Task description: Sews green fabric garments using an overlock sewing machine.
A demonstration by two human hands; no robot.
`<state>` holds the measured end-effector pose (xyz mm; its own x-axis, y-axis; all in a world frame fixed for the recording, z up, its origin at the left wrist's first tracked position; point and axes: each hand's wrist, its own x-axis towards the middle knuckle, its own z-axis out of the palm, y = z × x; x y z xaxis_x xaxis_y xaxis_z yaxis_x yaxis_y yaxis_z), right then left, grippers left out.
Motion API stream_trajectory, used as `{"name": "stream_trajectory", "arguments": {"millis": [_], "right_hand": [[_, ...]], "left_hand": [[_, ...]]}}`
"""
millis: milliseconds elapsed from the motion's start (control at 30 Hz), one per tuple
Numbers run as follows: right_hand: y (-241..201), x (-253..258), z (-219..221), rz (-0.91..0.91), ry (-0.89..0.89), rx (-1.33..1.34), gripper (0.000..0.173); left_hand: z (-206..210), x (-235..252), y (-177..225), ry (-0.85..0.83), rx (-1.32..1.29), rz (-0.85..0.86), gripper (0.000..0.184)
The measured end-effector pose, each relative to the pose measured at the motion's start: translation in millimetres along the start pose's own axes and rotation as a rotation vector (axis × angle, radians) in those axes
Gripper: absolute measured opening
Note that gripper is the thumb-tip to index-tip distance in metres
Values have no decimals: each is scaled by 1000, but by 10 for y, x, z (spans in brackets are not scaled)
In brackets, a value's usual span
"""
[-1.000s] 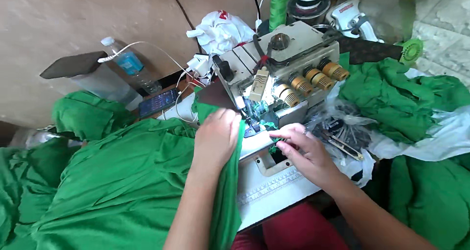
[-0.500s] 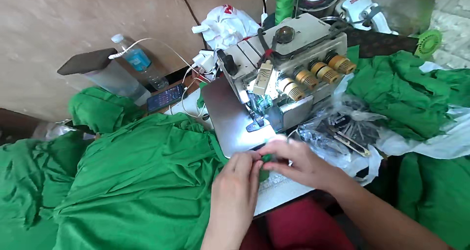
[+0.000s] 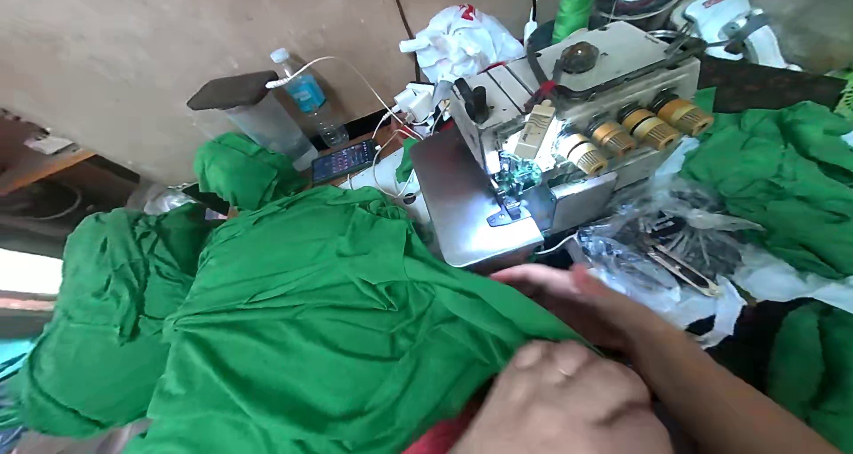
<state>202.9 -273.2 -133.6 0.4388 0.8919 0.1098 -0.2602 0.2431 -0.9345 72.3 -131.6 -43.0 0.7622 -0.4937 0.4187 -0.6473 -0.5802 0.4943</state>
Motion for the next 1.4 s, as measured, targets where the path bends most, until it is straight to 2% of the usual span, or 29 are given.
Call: {"name": "stream_trajectory", "arguments": {"millis": [33, 67, 133, 167, 233, 300, 333, 400, 467, 567, 667, 733, 833, 967, 1000, 1133, 1200, 1300, 1400], "right_hand": [[56, 86, 108, 74, -28, 36, 89], [119, 170, 210, 125, -35, 62, 80], [165, 313, 369, 169, -27, 58, 44], [166, 367, 419, 163, 9, -17, 34], [192, 433, 430, 92, 103, -281, 25], [216, 437, 448, -44, 190, -482, 30], [205, 419, 505, -119, 214, -541, 32], [152, 365, 710, -265, 225, -640, 32], [99, 314, 886, -419, 217, -784, 31], [-5, 214, 853, -499, 258, -922, 32], [-57, 23, 573, -429, 416, -880, 25], [-42, -123, 375, -408, 514, -876, 21], [-40, -300, 201, -423, 573, -858, 19], [-80, -419, 72, -476, 550, -875, 21], [-77, -441, 40, -477, 547, -888, 22], [-9, -500, -80, -436, 570, -958, 30], [25, -489, -133, -392, 591, -993, 33], [19, -352, -54, -360, 583, -992, 40], [-1, -60, 222, -408, 548, -1007, 77]], "left_hand": [[131, -17, 25, -63, -68, 7, 23], [264, -57, 20, -118, -114, 1, 21], [415, -202, -30, -187, -161, -52, 14], [403, -300, -57, -170, -184, -99, 15], [274, -543, -145, 34, -205, -214, 20], [124, -755, -315, 378, -74, -379, 27], [63, -810, -438, 518, 55, -474, 36], [-41, -794, -696, 621, 300, -639, 56], [-158, -708, -925, 601, 424, -730, 56], [-553, -653, -1153, 497, 533, -687, 36], [-995, -546, -1120, 414, 729, -509, 22], [-1096, -444, -1044, 401, 812, -395, 18], [-891, -389, -1054, 313, 771, -308, 21], [-612, -506, -1206, -21, 503, -517, 47], [-631, -520, -1216, -35, 477, -531, 48], [-859, -421, -1145, 236, 453, -368, 30], [-898, -251, -1012, 289, 405, -355, 29], [-759, -14, -931, 288, 511, -290, 33], [-589, 139, -939, 255, 569, -236, 34]]}}
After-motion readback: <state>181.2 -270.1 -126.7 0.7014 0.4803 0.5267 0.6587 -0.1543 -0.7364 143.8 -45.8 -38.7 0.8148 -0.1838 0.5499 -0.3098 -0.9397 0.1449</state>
